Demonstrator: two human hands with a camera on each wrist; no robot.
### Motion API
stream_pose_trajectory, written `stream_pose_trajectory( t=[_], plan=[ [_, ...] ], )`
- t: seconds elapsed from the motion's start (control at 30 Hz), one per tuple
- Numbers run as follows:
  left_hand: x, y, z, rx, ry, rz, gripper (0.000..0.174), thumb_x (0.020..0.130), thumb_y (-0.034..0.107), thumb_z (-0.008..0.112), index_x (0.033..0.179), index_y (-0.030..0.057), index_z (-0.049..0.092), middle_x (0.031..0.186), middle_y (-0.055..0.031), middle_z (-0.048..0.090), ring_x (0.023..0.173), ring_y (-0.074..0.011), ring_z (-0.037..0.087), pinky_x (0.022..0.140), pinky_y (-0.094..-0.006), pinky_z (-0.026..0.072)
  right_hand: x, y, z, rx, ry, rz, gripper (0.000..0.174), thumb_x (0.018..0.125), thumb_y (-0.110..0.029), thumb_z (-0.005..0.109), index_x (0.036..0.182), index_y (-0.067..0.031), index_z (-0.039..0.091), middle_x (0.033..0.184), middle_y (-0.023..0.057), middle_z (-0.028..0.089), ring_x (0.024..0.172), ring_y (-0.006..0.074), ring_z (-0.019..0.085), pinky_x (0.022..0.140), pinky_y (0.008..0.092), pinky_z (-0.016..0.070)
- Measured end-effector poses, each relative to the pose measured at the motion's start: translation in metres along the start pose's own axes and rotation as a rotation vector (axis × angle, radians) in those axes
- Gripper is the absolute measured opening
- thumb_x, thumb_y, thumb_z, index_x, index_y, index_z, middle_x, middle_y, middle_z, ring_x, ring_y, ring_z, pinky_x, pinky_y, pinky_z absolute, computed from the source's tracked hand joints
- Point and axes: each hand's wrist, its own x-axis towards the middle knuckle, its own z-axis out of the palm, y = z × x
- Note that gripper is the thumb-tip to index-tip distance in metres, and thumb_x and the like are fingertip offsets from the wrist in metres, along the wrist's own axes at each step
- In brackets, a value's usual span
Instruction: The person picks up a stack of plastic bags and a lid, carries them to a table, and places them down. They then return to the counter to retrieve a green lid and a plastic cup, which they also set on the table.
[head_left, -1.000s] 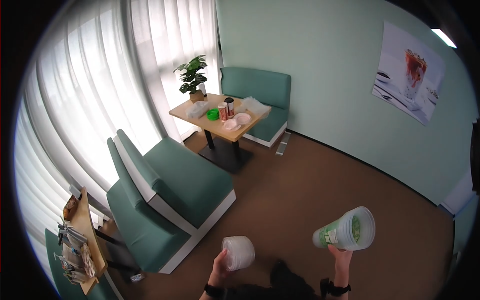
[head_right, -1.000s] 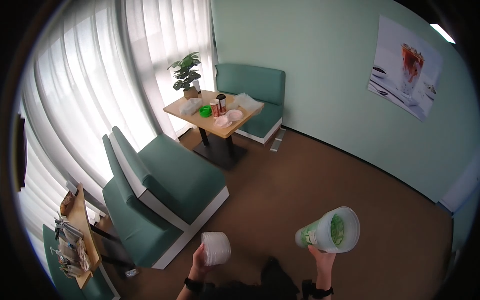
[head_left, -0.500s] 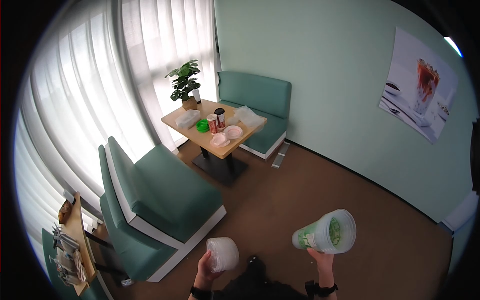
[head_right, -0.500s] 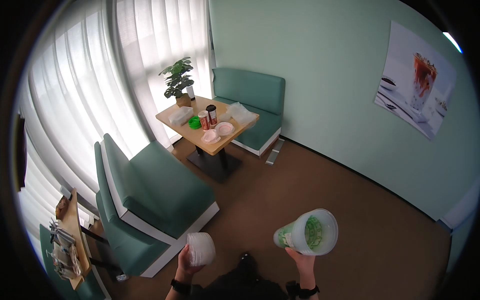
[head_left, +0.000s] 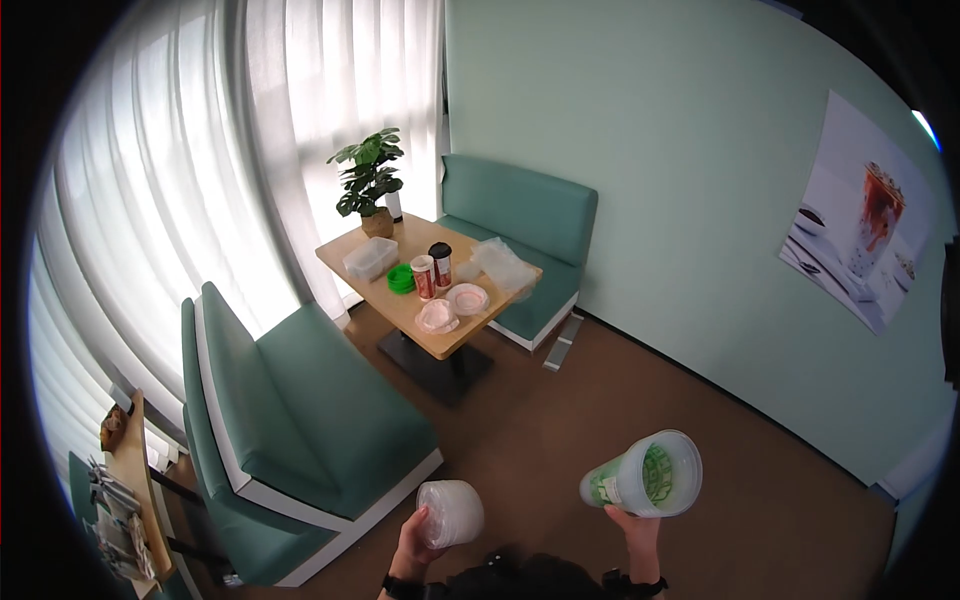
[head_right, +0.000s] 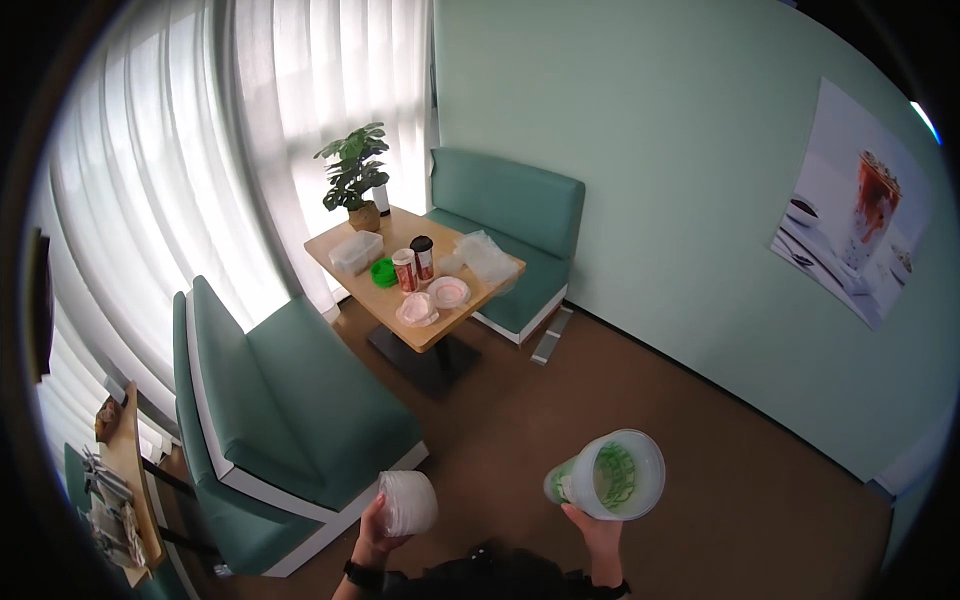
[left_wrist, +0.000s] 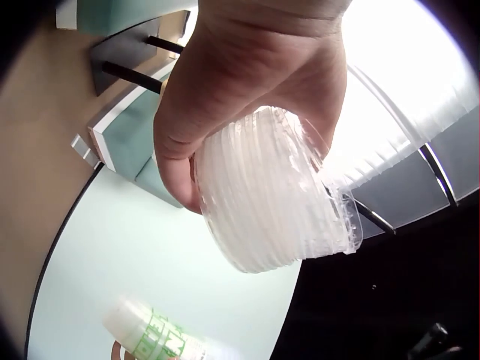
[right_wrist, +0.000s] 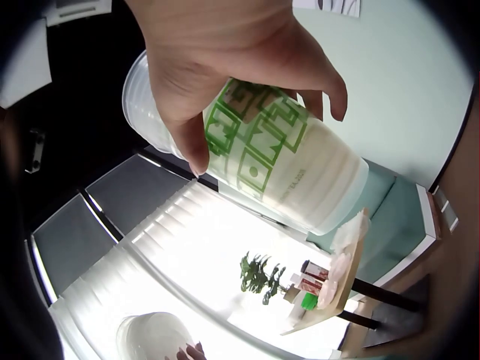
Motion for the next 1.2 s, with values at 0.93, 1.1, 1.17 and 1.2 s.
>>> stream_pose_trajectory(
  t=[0.93,1.1,1.17,1.2],
  plan=[
    [0.261,0.012,0.082,-0.06,0.132,0.29,0.058,0.078,0.039,0.052,0.125,0.0069,0.036,0.121,-0.0139,0.045,0.108,-0.0324,0.046,0.087,-0.0495,0.0394,0.345,0.08,-0.032,0.034,-0.288,0.023,0.064,0.062,0.001,0.069,0.119,-0.0025,0.042,0.116,0.0099,0.047,0.106,0.0213,0.047,0.091,0.0358,0.0379],
    [0.318,0.049,0.076,-0.044,0.177,0.307,0.058,0.078,0.04,0.051,0.124,0.0069,0.037,0.121,-0.0136,0.045,0.107,-0.0319,0.047,0.087,-0.0494,0.0394,0.405,0.101,0.01,0.053,-0.29,0.069,0.061,0.062,0.003,0.069,0.117,-0.0021,0.043,0.114,0.0095,0.048,0.106,0.0205,0.047,0.091,0.0356,0.0386],
    [0.345,0.067,0.071,-0.069,0.185,0.313,0.058,0.078,0.039,0.052,0.124,0.0072,0.037,0.12,-0.0135,0.046,0.106,-0.0317,0.048,0.086,-0.0495,0.0401,0.432,0.117,0.029,0.073,-0.29,0.069,0.06,0.062,0.003,0.069,0.117,-0.0021,0.044,0.114,0.0093,0.049,0.105,0.0203,0.047,0.09,0.0354,0.0388],
    [0.359,0.078,0.07,-0.069,0.183,0.315,0.058,0.078,0.039,0.052,0.124,0.0072,0.037,0.12,-0.0135,0.046,0.106,-0.0317,0.048,0.086,-0.0495,0.0401,0.447,0.128,0.038,0.023,-0.322,0.061,0.064,0.062,0.003,0.068,0.12,-0.0031,0.041,0.117,0.009,0.046,0.107,0.0209,0.046,0.092,0.0362,0.0373]
  ],
)
